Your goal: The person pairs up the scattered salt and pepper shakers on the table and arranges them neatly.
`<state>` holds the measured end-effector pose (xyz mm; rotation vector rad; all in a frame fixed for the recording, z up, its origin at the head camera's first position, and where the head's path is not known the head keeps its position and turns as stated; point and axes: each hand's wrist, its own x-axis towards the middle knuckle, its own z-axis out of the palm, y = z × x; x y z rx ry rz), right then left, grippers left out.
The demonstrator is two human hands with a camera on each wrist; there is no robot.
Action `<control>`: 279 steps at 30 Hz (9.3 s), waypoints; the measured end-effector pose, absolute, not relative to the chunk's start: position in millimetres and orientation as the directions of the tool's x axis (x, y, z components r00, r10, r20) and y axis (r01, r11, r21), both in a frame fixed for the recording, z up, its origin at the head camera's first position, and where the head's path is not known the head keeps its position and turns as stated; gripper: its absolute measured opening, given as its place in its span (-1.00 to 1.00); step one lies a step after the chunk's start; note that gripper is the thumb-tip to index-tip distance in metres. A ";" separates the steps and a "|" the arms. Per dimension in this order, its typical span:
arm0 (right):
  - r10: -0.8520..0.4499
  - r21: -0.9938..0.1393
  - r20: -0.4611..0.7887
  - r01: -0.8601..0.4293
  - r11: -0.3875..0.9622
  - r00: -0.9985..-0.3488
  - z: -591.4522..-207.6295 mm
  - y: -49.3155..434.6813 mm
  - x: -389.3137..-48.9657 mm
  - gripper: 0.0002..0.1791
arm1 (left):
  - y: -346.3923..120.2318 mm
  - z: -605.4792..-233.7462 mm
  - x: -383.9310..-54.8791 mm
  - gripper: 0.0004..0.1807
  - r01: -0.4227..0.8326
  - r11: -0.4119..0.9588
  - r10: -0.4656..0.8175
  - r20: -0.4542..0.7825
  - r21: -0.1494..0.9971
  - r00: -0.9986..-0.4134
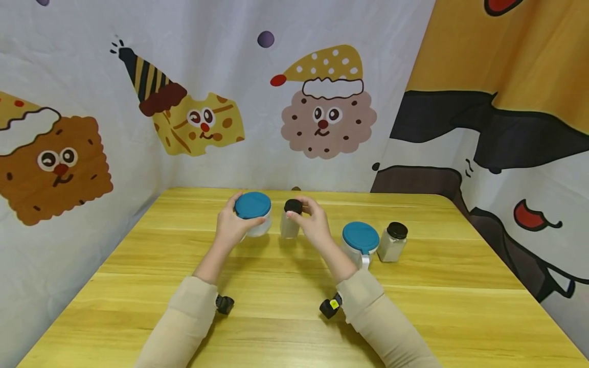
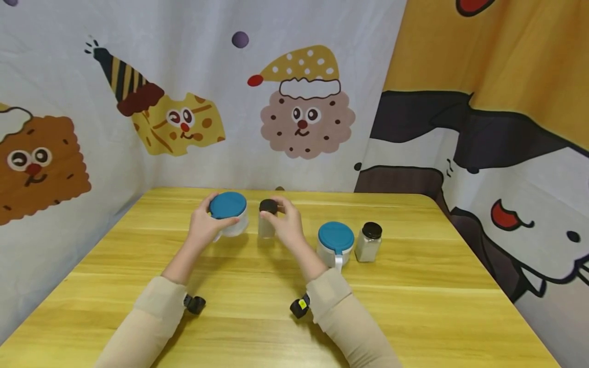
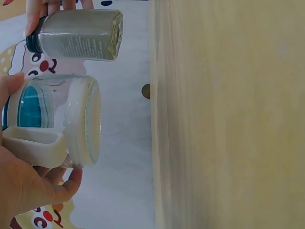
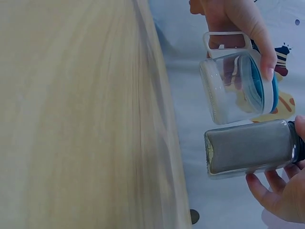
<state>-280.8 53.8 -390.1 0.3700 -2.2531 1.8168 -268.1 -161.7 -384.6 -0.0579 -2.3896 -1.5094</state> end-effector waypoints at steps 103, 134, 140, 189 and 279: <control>-0.100 -0.931 0.290 -0.305 0.203 -0.952 -393.1 54.9 -246.2 -0.55 | -136.0 -399.9 -216.1 0.07 0.081 0.333 -0.281 0.181 0.940 -0.943; -0.095 -0.933 0.262 -0.277 0.232 -0.961 -396.8 50.8 -247.0 -0.54 | -131.4 -413.3 -215.3 0.10 0.080 0.272 -0.306 0.165 0.959 -0.938; -0.099 -0.932 0.258 -0.274 0.237 -0.961 -396.4 49.6 -247.3 -0.53 | -131.0 -415.5 -216.5 0.10 0.057 0.268 -0.310 0.142 0.962 -0.940; -0.099 -0.935 0.239 -0.256 0.246 -0.966 -401.0 45.8 -250.3 -0.55 | -130.8 -419.0 -217.0 0.09 0.031 0.286 -0.326 0.128 0.958 -0.937; -0.113 -0.934 0.190 -0.215 0.286 -0.975 -406.9 46.6 -250.7 -0.51 | -130.6 -414.4 -216.9 0.10 -0.036 0.332 -0.297 0.068 0.942 -0.952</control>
